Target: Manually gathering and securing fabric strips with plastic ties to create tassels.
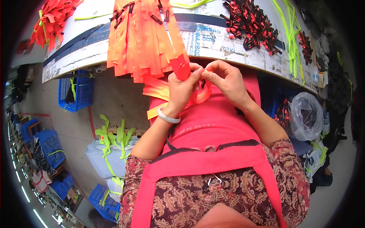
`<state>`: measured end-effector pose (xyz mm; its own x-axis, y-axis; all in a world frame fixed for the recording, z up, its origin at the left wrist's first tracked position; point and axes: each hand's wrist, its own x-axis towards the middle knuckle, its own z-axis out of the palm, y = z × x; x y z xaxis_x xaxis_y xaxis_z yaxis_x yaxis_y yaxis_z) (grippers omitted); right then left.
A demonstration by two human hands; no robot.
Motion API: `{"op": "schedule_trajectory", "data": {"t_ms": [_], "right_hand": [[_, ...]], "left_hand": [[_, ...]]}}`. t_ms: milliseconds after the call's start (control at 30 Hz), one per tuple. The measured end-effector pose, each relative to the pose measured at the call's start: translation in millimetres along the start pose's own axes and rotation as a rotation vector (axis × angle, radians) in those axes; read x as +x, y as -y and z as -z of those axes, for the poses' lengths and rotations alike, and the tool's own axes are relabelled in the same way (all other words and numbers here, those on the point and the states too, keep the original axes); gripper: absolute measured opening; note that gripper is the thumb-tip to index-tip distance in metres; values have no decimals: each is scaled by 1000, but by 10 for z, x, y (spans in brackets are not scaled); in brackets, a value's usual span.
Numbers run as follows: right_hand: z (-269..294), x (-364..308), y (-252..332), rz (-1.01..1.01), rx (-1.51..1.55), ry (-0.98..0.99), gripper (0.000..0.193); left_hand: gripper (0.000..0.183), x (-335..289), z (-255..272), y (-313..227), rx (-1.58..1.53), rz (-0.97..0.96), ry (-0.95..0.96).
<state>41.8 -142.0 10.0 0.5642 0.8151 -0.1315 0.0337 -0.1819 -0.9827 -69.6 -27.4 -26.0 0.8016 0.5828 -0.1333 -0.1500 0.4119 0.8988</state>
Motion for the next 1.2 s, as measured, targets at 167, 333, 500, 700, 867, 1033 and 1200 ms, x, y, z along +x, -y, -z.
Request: {"op": "schedule_trajectory", "data": {"t_ms": [167, 333, 500, 700, 867, 1033, 1200], "right_hand": [[-59, -12, 156, 176, -263, 70, 13], [-258, -149, -282, 161, -374, 273, 10], [-348, -22, -348, 262, -365, 346, 9], [-136, 240, 375, -60, 34, 281, 17], [-234, 243, 187, -71, 208, 239, 16], [-279, 183, 172, 20, 137, 255, 11], [-243, 259, 182, -2, 159, 311, 8]], "left_hand": [[7, -46, 118, -135, 45, 4, 60], [6, -49, 62, -168, 286, -286, 163], [13, 16, 22, -651, 506, -479, 192], [18, -32, 436, -553, 265, -47, 201], [12, -47, 475, -595, 183, 108, 170], [13, -29, 444, -547, 262, -88, 235], [14, -70, 458, -472, 405, -192, 230]]}}
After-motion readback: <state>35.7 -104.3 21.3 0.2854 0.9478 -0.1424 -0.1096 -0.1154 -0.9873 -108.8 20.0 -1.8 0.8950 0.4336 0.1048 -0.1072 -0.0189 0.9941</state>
